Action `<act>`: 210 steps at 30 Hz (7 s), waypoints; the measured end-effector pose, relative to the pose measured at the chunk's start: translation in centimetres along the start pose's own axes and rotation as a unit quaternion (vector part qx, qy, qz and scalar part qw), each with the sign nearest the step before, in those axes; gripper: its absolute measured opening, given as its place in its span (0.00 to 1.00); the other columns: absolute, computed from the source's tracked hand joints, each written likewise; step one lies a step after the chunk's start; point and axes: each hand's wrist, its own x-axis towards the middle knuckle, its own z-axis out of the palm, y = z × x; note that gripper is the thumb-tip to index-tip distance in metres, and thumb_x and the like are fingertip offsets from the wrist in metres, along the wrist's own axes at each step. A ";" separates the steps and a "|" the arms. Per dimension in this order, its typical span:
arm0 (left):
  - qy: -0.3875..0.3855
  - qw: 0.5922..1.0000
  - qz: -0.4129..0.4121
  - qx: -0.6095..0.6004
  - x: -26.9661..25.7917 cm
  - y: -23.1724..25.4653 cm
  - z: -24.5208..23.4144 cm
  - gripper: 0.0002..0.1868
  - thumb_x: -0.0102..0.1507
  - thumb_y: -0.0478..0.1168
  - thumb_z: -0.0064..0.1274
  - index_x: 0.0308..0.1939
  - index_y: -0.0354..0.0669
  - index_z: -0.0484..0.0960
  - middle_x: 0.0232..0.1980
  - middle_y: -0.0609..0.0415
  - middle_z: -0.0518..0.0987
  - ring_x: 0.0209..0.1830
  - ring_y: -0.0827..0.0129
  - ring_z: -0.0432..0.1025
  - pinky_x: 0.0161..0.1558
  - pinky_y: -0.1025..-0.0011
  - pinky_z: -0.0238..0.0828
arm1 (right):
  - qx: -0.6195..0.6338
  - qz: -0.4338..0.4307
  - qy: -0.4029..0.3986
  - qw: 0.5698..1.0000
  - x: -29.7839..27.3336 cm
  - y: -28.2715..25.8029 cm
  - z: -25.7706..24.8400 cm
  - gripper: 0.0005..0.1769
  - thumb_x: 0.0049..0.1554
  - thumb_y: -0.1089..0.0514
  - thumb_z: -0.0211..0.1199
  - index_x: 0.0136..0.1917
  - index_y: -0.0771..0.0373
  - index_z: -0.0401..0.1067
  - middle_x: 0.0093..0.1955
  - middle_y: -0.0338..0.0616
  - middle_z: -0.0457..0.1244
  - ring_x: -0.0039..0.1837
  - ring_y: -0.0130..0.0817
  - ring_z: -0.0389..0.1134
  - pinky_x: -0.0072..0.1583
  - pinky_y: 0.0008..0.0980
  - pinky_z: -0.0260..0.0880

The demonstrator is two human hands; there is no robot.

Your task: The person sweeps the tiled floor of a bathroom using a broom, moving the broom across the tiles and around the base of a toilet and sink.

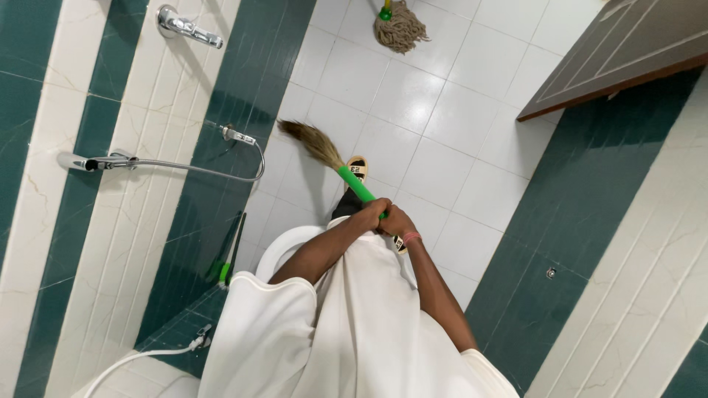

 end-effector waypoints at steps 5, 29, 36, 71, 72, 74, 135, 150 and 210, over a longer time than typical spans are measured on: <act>0.047 0.996 0.035 0.063 1.7 1.0 -2.6 0.34 0.65 0.48 0.54 0.60 0.19 0.60 0.51 0.34 0.79 0.45 0.52 0.78 0.45 0.56 0.80 | 0.180 0.095 0.033 0.978 4.6 1.1 5.2 0.21 0.51 0.54 0.70 0.51 0.72 0.76 0.41 0.51 0.71 0.41 0.35 0.72 0.45 0.33 0.71; -0.049 0.987 0.020 0.154 1.0 1.2 -1.9 0.36 0.60 0.43 0.56 0.58 0.25 0.50 0.49 0.42 0.73 0.48 0.60 0.71 0.45 0.60 0.74 | 0.054 0.123 -0.001 0.991 -4.3 -9.0 -4.1 0.22 0.54 0.54 0.65 0.59 0.67 0.72 0.40 0.56 0.71 0.35 0.40 0.71 0.41 0.39 0.72; 0.059 0.997 0.036 0.029 5.1 7.7 -11.0 0.17 0.56 0.41 0.58 0.44 0.34 0.76 0.40 0.50 0.77 0.37 0.64 0.72 0.36 0.63 0.72 | -0.051 0.057 -0.099 0.992 11.0 -8.8 1.8 0.27 0.51 0.47 0.65 0.57 0.69 0.74 0.48 0.62 0.72 0.50 0.54 0.75 0.55 0.46 0.73; -0.272 0.962 -0.011 -0.009 2.4 8.4 6.1 0.22 0.59 0.42 0.58 0.48 0.30 0.70 0.40 0.50 0.73 0.35 0.65 0.71 0.34 0.62 0.72 | -0.140 0.128 0.020 0.982 -1.9 -16.3 -14.5 0.19 0.54 0.54 0.67 0.57 0.62 0.75 0.38 0.54 0.71 0.36 0.41 0.72 0.42 0.43 0.71; -0.254 0.964 0.005 -0.076 2.3 8.9 5.6 0.20 0.56 0.42 0.58 0.44 0.29 0.74 0.37 0.49 0.75 0.33 0.64 0.72 0.31 0.63 0.73 | -0.141 0.124 0.022 0.982 -0.7 -16.7 -14.8 0.19 0.54 0.54 0.67 0.57 0.62 0.75 0.38 0.54 0.71 0.36 0.41 0.72 0.42 0.43 0.71; -0.197 0.975 -0.020 -0.097 2.1 10.3 3.7 0.17 0.57 0.42 0.59 0.41 0.33 0.74 0.36 0.50 0.76 0.33 0.63 0.72 0.32 0.64 0.73 | -0.206 0.066 -0.054 0.975 2.1 -17.0 -14.8 0.21 0.53 0.50 0.66 0.59 0.56 0.76 0.44 0.55 0.72 0.43 0.50 0.74 0.49 0.46 0.73; -0.204 0.709 0.011 0.675 12.4 51.3 26.5 0.51 0.49 0.45 0.66 0.64 0.11 0.57 0.51 0.33 0.78 0.47 0.53 0.77 0.42 0.60 0.78 | 0.761 0.169 0.362 0.511 33.1 -14.6 -32.0 0.13 0.61 0.64 0.52 0.59 0.63 0.57 0.40 0.42 0.61 0.34 0.27 0.62 0.31 0.26 0.60; -0.129 0.790 0.167 0.576 14.7 62.9 28.9 0.46 0.58 0.44 0.62 0.64 0.14 0.51 0.43 0.36 0.79 0.33 0.58 0.76 0.27 0.67 0.73 | 0.714 0.104 0.267 0.638 40.7 -15.4 -41.5 0.20 0.62 0.63 0.55 0.67 0.62 0.62 0.39 0.42 0.63 0.33 0.26 0.60 0.30 0.25 0.56; -0.229 0.259 0.013 0.938 18.9 57.1 39.2 0.37 0.43 0.46 0.67 0.48 0.20 0.76 0.40 0.35 0.84 0.38 0.52 0.81 0.38 0.60 0.79 | 0.895 0.043 0.429 0.111 44.0 -12.9 -40.8 0.08 0.67 0.57 0.47 0.60 0.55 0.60 0.41 0.40 0.59 0.37 0.28 0.61 0.34 0.28 0.60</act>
